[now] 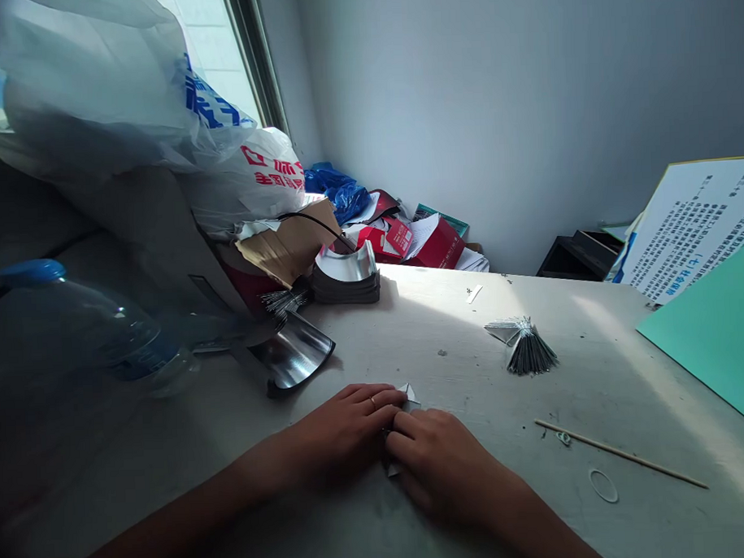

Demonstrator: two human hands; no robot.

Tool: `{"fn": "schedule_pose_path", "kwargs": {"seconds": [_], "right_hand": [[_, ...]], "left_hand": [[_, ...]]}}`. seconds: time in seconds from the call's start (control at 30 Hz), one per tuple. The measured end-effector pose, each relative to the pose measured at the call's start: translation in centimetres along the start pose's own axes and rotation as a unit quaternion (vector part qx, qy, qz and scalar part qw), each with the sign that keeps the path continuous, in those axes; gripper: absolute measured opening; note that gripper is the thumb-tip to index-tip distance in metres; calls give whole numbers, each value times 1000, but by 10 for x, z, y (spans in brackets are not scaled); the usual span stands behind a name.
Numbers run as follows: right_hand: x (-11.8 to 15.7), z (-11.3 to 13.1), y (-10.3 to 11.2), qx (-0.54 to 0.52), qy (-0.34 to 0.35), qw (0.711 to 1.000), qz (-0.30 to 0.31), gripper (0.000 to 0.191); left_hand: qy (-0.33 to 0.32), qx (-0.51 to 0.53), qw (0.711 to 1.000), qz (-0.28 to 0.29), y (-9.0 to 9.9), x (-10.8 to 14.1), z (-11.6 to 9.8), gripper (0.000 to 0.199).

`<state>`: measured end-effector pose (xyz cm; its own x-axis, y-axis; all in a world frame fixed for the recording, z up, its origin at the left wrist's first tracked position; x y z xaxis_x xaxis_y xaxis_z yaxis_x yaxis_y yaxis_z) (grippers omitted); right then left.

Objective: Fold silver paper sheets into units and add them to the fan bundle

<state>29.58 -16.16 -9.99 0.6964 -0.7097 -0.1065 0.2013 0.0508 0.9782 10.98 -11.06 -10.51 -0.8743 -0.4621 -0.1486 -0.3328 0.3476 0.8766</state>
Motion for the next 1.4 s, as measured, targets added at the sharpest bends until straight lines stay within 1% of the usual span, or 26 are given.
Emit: {"fn": "schedule_pose_path", "kwargs": {"seconds": [0.17,0.47,0.6,0.77,0.97,1.2,1.3,1.4], "right_hand": [[1,0,1,6,-1,1000,6,5],[3,2,2,8,1,1000,10,7],[2,1,2,1,0,1000,8,7],[2,-3,0,-14,0,1000,8,9],[1,-6,1,-61,-7,998,6,8],[1,-13,1,-125,13,992,-6,10],[2,-14,0,-107,38,994,-11,7],[3,-13,-1,-76,68,995,-17,10]], "left_hand": [[4,2,1000,20,1,0,-2,33],[10,4,999,31,7,-2,-8,32],[6,6,1000,28,7,-1,-8,31],[17,0,999,40,7,-1,-7,32],[9,7,1000,16,5,-1,-6,27],[15,3,1000,6,-1,-1,0,25],[13,6,1000,9,0,-1,-1,23],[10,12,1000,0,0,-1,-2,23]]}}
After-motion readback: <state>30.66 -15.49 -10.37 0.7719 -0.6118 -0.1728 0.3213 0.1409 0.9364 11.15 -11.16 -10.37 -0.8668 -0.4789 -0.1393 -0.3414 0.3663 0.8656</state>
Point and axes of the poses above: each hand's wrist, its own x-axis away from the middle knuckle, its own y-axis out of the back of the hand, z = x × y, the point moved 2 cm from there along -x, towards the middle knuckle, and after that the axes turned 9 degrees about x, right-handed, at the moved point
